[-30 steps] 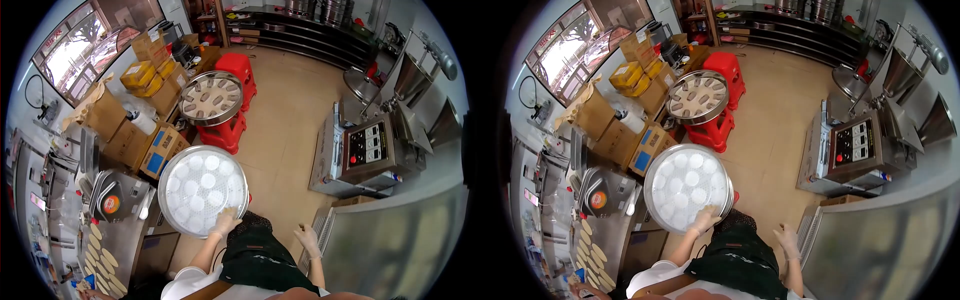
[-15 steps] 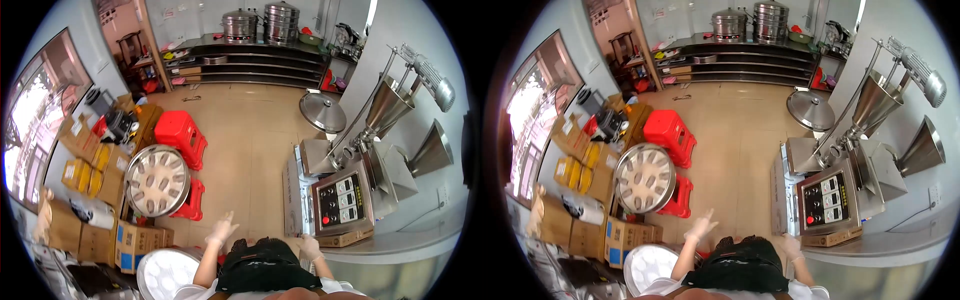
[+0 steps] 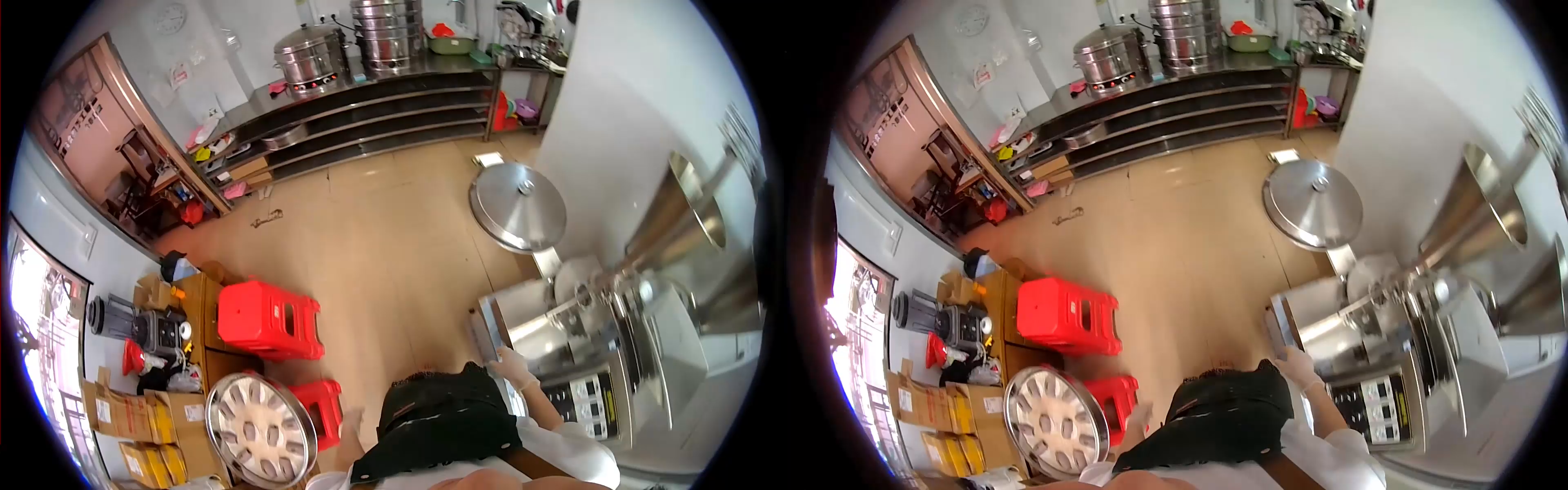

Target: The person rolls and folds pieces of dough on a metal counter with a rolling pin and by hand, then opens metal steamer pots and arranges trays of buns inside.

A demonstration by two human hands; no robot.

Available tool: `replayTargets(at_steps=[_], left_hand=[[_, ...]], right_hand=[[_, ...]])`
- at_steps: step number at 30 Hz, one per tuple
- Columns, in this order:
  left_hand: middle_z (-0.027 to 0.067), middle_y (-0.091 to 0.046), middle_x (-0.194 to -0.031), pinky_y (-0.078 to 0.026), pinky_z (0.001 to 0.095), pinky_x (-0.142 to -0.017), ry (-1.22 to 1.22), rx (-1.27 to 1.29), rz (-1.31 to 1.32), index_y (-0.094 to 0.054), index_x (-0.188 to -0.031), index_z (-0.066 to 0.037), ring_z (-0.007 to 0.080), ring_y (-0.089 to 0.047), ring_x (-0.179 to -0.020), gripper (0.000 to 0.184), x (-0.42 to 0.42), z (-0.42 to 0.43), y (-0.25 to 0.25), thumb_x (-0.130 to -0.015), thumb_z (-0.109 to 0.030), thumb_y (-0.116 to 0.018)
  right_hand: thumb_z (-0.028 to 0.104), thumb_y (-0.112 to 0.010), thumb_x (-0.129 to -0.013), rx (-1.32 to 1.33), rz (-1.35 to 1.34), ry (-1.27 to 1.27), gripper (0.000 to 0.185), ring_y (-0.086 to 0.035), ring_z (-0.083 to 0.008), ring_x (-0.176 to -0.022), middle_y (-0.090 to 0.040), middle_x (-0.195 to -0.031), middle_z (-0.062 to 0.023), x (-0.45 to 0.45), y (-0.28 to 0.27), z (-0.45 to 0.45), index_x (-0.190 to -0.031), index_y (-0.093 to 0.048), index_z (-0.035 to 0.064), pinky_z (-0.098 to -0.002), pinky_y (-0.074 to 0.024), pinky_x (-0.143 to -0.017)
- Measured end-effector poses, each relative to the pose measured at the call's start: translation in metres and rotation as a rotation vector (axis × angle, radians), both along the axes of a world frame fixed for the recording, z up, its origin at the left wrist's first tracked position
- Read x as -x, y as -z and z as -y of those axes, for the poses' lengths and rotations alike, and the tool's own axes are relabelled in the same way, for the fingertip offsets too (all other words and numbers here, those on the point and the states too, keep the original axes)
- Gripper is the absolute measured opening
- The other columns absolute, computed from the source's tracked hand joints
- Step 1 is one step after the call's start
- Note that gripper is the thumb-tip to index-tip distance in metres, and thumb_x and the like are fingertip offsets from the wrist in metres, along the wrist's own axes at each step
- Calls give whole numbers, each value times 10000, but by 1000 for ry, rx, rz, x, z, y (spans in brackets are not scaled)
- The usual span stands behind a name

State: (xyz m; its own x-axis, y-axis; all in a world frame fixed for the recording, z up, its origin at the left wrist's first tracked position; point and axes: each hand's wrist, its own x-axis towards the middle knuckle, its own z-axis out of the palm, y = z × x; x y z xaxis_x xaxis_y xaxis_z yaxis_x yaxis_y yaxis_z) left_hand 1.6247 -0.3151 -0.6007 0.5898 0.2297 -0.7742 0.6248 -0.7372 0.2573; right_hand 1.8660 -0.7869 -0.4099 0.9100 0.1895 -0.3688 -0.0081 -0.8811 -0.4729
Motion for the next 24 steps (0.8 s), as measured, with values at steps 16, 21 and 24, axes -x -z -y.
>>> replayTargets(at_steps=[16, 21, 24], left_hand=[[140, -722, -1053, -506, 459, -860, -780, 127, -10, -684, -1203, -125, 293, -674, -980, 428, -304, -179, -5, -919, -425, -573], [175, -581, -1374, -439, 349, -1055, -846, 224, 621, -547, -1387, -64, 284, -577, -1246, 549, -509, -201, -143, -954, -400, -576], [213, -602, -1331, -451, 330, -1036, -935, 394, 947, -548, -1381, -40, 275, -605, -1212, 548, -545, -182, -155, -942, -362, -613]], right_hand=[[376, -671, -843, 14, -36, -208, 528, -645, -387, -1076, -684, -1155, -198, -387, -1, -249, -1240, -613, 33, -448, -507, -941], [384, -673, -846, 24, -21, -341, 518, -657, -373, -1063, -685, -1167, -185, -475, -6, -277, -1229, -613, 41, -439, -521, -924], [374, -679, -842, 76, -65, -441, 529, -654, -382, -1060, -686, -1148, -204, -531, 2, -296, -1224, -606, 14, -432, -519, -930]])
